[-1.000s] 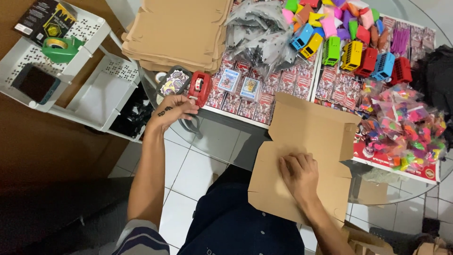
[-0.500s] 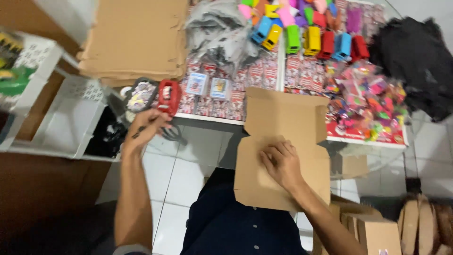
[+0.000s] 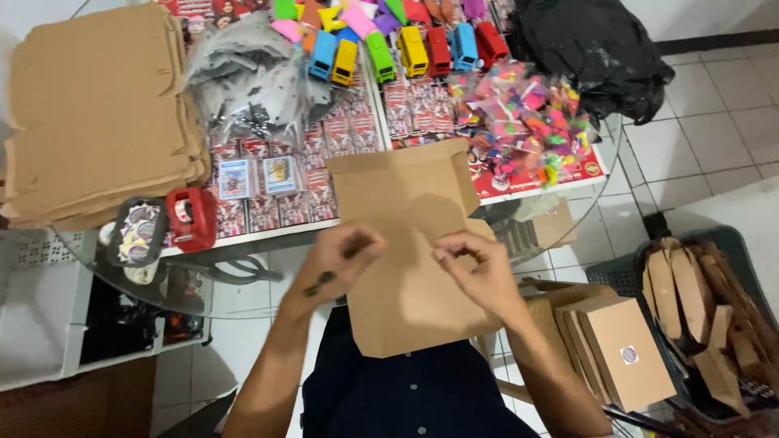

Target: The person assembles a flat cardboard box by folding its sides and securing the flaps with adhesive tape. They then place a black plastic bag inside the box and add two small, colorful plastic toys.

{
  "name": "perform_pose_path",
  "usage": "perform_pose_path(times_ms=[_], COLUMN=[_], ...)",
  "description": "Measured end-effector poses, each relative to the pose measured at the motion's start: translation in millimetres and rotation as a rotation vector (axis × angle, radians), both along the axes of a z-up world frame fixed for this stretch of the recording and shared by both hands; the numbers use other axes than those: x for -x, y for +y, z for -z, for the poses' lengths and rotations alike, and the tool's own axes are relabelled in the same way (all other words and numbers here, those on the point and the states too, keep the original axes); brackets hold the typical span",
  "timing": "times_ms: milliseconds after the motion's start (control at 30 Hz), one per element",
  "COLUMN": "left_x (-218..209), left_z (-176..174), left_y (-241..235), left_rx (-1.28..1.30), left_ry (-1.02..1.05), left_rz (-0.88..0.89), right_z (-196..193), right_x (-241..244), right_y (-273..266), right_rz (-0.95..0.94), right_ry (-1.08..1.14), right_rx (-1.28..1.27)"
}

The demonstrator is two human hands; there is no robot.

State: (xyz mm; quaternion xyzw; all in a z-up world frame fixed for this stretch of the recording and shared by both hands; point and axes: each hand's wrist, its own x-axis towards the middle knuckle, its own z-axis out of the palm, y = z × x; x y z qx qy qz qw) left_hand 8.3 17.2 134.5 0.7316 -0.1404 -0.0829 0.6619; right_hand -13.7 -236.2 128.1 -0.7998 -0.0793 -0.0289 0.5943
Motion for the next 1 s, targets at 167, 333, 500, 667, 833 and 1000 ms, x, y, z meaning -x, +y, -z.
perform_pose_path(times_ms=[167,333,500,667,833,1000], left_x=[-15.2,-25.3,-30.6,-34.7,-38.3,-44.0], left_z=[-12.4,-28.4,-38.6,-32.6,-38.4,-50.0], left_y=[-64.6,-94.8,-106.5,-111.8,-111.5,-104.3], left_rx=[-0.034,-0.137,-0.165,-0.176,-0.228,-0.325], left_ry=[-0.073,-0.119,-0.096,-0.068,-0.078,0.008], left_rz=[0.17,0.362,0.43,0.461,0.445,0.321], right_z=[-16.5,-36.1,-50.9,-46.2,-37.3,-24.1], right_x=[-7.7,-13.3,-15.4,-20.2,-24.7,-24.9], right_y=[-41.5,-67.0,-69.2,-66.7,-68.1,-72.1], right_rz=[0.196,0.176,-0.058,-0.139,-0.159,-0.069], right_ry=[-0.026,0.075,0.209,0.259,0.249,0.152], right_rx=[-0.023,-0.073,-0.105,-0.095,-0.11,-0.11])
